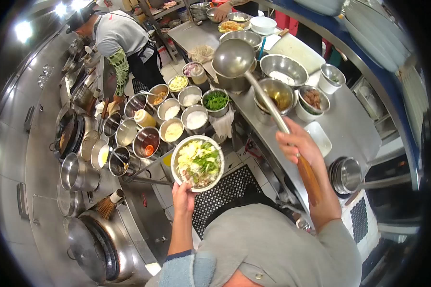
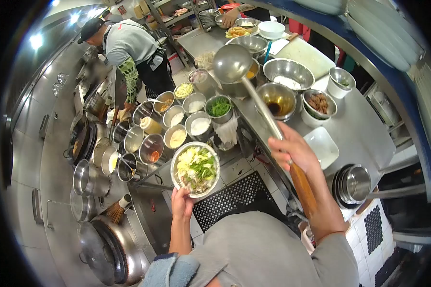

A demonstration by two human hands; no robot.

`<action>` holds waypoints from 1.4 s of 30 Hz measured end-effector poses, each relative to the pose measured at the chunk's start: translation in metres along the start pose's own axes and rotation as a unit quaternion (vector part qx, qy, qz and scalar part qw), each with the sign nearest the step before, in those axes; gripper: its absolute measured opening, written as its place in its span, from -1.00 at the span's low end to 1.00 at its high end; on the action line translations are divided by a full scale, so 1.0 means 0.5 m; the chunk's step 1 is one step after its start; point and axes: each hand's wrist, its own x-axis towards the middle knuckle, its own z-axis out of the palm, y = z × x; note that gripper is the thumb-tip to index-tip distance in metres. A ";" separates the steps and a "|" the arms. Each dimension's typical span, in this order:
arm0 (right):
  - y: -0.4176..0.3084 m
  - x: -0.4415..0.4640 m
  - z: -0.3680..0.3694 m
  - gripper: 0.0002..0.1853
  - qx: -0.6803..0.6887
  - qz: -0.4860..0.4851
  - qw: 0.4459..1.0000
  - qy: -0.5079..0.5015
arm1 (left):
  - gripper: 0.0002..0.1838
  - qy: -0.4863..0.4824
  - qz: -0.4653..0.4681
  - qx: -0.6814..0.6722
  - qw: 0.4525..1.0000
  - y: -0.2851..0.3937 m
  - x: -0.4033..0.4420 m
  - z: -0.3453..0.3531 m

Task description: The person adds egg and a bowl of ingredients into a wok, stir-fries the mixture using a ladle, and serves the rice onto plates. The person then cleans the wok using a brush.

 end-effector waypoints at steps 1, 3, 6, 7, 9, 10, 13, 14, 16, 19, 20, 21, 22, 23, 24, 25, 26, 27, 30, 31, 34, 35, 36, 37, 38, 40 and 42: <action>-0.008 0.023 0.004 -0.46 -0.032 -0.014 0.999 0.026 | -0.52 -0.004 -0.003 0.013 1.000 0.017 0.005 0.004; -0.102 0.092 -0.077 -0.55 -0.124 -0.007 0.992 0.036 | -0.54 -0.012 -0.040 -0.001 0.999 -0.058 0.055 0.109; -0.125 0.204 -0.108 -0.69 -0.186 0.010 0.981 0.051 | -0.56 -0.019 -0.024 0.025 0.999 -0.025 0.106 0.149; -0.142 0.228 -0.120 -0.71 -0.222 0.028 0.973 0.047 | -0.56 -0.017 -0.023 0.032 0.999 -0.025 0.118 0.162; -0.159 0.268 -0.134 -0.75 -0.287 0.066 0.955 0.039 | -0.57 -0.017 -0.023 0.050 0.998 -0.013 0.140 0.169; -0.173 0.278 -0.124 -0.78 -0.280 0.075 0.956 0.046 | -0.57 -0.017 -0.026 0.059 0.998 -0.007 0.153 0.170; -0.199 0.312 -0.127 -0.87 -0.308 0.121 0.943 0.042 | -0.59 -0.001 -0.035 0.075 0.997 0.008 0.202 0.165; -0.205 0.321 -0.127 -0.88 -0.316 0.136 0.938 0.038 | -0.61 0.014 -0.035 0.067 0.997 0.023 0.208 0.180; -0.218 0.331 -0.119 -0.87 -0.289 0.150 0.945 0.036 | -0.61 0.017 -0.046 0.069 0.996 0.047 0.231 0.192; -0.233 0.352 -0.114 -0.85 -0.252 0.165 0.953 0.032 | -0.57 0.018 -0.056 0.079 0.995 0.074 0.275 0.200; -0.235 0.355 -0.110 -0.85 -0.242 0.171 0.954 0.040 | -0.56 0.016 -0.063 0.084 0.994 0.081 0.286 0.199; -0.237 0.359 -0.106 -0.86 -0.232 0.176 0.956 0.047 | -0.56 0.017 -0.062 0.087 0.994 0.087 0.298 0.201; -0.238 0.364 -0.102 -0.86 -0.224 0.180 0.956 0.052 | -0.55 0.018 -0.061 0.088 0.994 0.091 0.310 0.203; -0.239 0.364 -0.094 -0.86 -0.216 0.184 0.957 0.057 | -0.55 0.018 -0.060 0.089 0.994 0.095 0.316 0.205; -0.240 0.368 -0.092 -0.86 -0.210 0.187 0.958 0.061 | -0.54 0.008 -0.068 0.086 0.994 0.100 0.325 0.213; -0.242 0.372 -0.092 -0.87 -0.199 0.195 0.958 0.060 | -0.54 0.004 -0.070 0.086 0.994 0.099 0.336 0.217; -0.243 0.376 -0.091 -0.88 -0.190 0.202 0.959 0.058 | -0.53 -0.001 -0.072 0.086 0.994 0.099 0.347 0.220; -0.243 0.377 -0.090 -0.88 -0.180 0.210 0.959 0.056 | -0.53 -0.005 -0.074 0.085 0.994 0.097 0.352 0.221; -0.242 0.381 -0.083 -0.89 -0.136 0.225 0.963 0.055 | -0.54 -0.008 -0.092 0.089 0.992 0.093 0.362 0.218; -0.241 0.383 -0.084 -0.89 -0.125 0.222 0.965 0.055 | -0.54 -0.011 -0.096 0.089 0.991 0.090 0.366 0.220; -0.234 0.386 -0.087 -0.85 -0.093 0.219 0.970 0.056 | -0.53 -0.011 -0.108 0.096 0.989 0.081 0.369 0.222; -0.233 0.386 -0.085 -0.84 -0.083 0.223 0.969 0.059 | -0.53 -0.013 -0.111 0.093 0.989 0.080 0.368 0.224; -0.233 0.388 -0.085 -0.83 -0.074 0.226 0.969 0.061 | -0.53 -0.014 -0.112 0.089 0.990 0.078 0.369 0.227; -0.233 0.387 -0.085 -0.83 -0.062 0.230 0.969 0.062 | -0.52 -0.016 -0.114 0.085 0.990 0.077 0.368 0.230; -0.232 0.387 -0.087 -0.84 -0.051 0.234 0.969 0.064 | -0.52 -0.015 -0.115 0.084 0.990 0.076 0.367 0.233; -0.230 0.385 -0.090 -0.84 -0.021 0.238 0.969 0.068 | -0.51 -0.011 -0.117 0.083 0.990 0.077 0.362 0.242; -0.227 0.380 -0.090 -0.85 0.020 0.239 0.968 0.072 | -0.51 -0.006 -0.115 0.082 0.990 0.080 0.357 0.245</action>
